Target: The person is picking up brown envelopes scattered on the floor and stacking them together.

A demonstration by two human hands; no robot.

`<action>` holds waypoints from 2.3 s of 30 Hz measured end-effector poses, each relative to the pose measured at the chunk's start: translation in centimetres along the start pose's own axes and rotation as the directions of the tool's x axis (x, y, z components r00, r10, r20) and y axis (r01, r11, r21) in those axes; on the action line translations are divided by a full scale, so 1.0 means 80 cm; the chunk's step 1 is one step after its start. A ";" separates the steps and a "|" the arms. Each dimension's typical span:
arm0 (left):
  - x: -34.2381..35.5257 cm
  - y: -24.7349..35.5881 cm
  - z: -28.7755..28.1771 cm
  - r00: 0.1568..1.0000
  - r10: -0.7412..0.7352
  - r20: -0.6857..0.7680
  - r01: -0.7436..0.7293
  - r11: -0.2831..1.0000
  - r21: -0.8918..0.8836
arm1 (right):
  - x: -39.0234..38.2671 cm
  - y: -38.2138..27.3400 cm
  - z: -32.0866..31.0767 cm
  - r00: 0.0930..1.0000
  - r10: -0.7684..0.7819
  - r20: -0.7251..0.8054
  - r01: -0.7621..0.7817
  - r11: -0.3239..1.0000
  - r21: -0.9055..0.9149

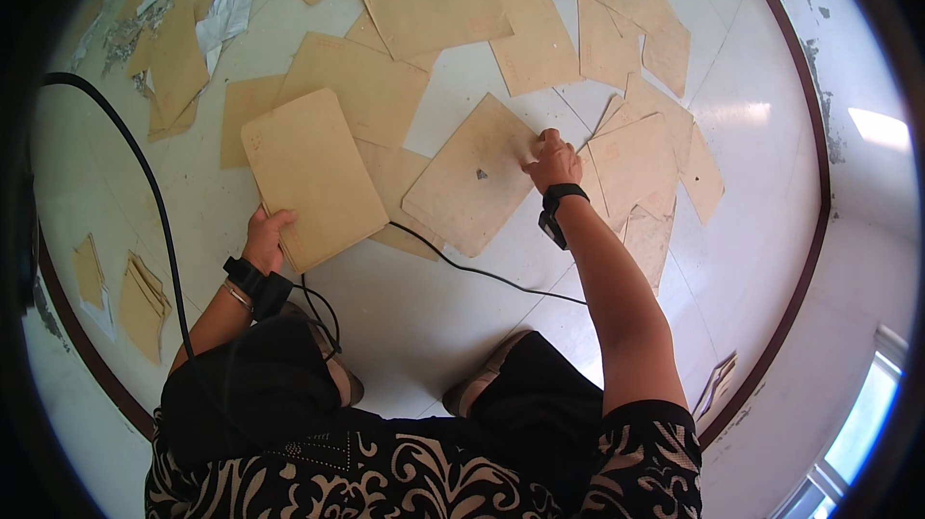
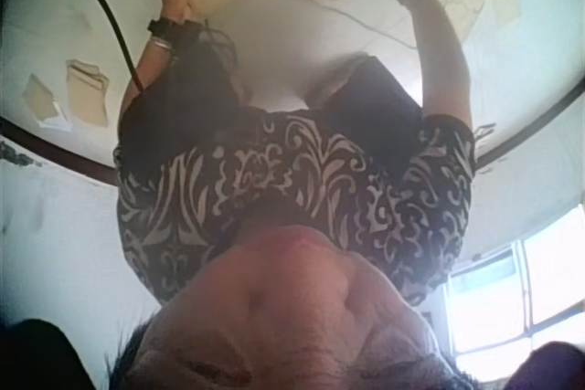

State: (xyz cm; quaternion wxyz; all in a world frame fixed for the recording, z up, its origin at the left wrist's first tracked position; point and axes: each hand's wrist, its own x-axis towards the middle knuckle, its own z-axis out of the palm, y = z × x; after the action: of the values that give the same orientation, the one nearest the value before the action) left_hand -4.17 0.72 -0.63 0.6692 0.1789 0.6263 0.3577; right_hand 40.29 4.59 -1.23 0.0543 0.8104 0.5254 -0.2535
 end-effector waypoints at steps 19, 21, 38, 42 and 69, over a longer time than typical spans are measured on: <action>0.006 -0.002 0.003 0.999 0.020 0.026 -0.020 1.000 -0.001 | 0.042 0.051 -0.011 0.965 0.028 -0.261 0.077 0.921 0.381; 0.005 -0.006 -0.002 0.999 0.022 0.037 -0.022 1.000 -0.002 | 0.035 0.022 -0.058 0.885 0.008 -0.466 0.272 0.803 0.531; -0.002 0.001 0.000 0.999 0.021 0.050 -0.022 1.000 0.019 | -0.095 0.016 0.022 0.802 -0.494 -0.335 0.573 0.794 0.202; 0.001 -0.002 -0.005 0.994 -0.013 0.108 0.019 0.998 -0.060 | -0.086 0.013 0.004 0.962 -0.193 0.192 -0.027 0.635 0.772; -0.027 0.019 0.011 0.876 -0.279 0.393 0.414 0.854 -0.315 | -0.145 -0.138 0.062 0.771 -0.520 0.369 -0.032 0.546 0.837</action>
State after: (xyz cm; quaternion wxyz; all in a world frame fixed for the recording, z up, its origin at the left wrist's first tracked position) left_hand -3.60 0.39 2.09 0.8412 -0.0174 0.4421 0.3109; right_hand 25.09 -1.81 1.86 -0.1997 0.5381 0.4217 -0.7020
